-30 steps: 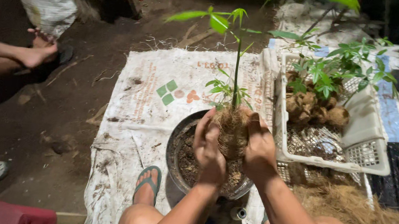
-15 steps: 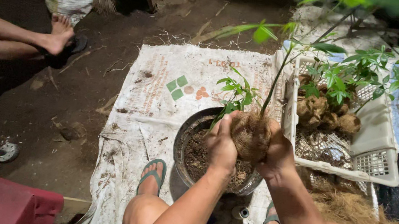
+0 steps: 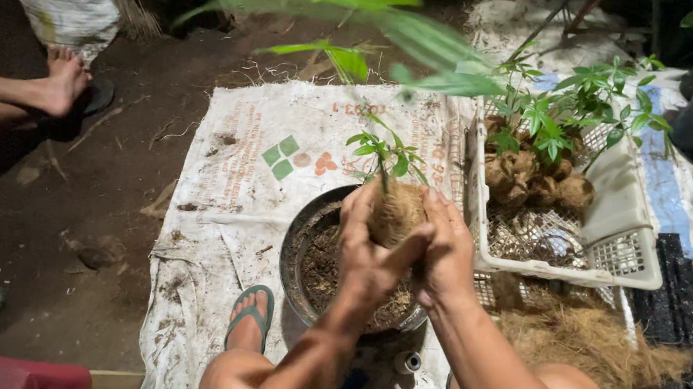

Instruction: The person removes a small plant from a coconut husk, places it into a black pot filled with soil, and presses the soil around the base to secure it. The person then handles a second plant, removing it from its husk and placing it into the same pot.

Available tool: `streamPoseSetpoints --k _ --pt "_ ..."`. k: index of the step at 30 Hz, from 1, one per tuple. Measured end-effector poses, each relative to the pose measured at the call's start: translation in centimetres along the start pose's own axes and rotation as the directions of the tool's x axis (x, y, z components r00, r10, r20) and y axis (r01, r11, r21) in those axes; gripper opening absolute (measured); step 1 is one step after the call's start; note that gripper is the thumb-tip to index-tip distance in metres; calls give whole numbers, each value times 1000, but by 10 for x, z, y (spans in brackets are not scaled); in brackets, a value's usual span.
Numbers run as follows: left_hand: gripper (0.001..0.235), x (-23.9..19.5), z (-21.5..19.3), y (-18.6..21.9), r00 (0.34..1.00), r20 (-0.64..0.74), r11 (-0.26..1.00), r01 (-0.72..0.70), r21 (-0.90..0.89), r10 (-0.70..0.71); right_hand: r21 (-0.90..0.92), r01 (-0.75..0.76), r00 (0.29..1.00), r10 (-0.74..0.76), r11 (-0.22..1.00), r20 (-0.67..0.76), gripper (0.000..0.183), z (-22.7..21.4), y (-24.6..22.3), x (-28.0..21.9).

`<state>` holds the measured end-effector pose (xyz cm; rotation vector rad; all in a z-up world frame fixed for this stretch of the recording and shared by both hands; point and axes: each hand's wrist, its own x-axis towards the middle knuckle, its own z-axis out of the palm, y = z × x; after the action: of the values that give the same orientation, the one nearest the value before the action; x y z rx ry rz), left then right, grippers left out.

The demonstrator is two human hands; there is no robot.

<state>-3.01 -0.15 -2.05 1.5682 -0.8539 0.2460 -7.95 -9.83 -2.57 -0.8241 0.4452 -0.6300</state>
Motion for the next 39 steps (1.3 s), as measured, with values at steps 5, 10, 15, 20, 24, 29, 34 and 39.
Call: streamPoseSetpoints --k 5,10,15,20,24,29,34,39 --pt "58 13 -19 12 814 359 621 580 -528 -456 39 -213 977 211 976 32 49 11 -23 -2" --pt "62 15 -26 16 862 333 820 482 -308 -381 14 -255 967 256 967 -11 43 7 -21 -5" --pt "65 15 -26 8 876 374 852 427 -302 -305 31 -233 969 229 972 92 45 0 -22 -6" --pt "72 10 -32 -10 916 372 828 323 -459 -151 67 -440 890 424 896 168 53 -11 -33 10" --pt "76 13 -28 -26 900 434 952 106 -288 31 4 -388 916 385 922 108 43 -22 -10 15" --pt "70 13 -30 -28 922 380 980 6 -200 72 -16 -271 961 271 962 57 56 -32 10 8" --pt "85 12 -29 -22 947 312 991 -30 -129 70 -37 -284 959 283 958 -27 65 -22 -10 -10" --pt "94 -5 -7 -15 980 189 993 82 -79 -66 20 -229 951 228 973 -207 54 4 -19 -11"
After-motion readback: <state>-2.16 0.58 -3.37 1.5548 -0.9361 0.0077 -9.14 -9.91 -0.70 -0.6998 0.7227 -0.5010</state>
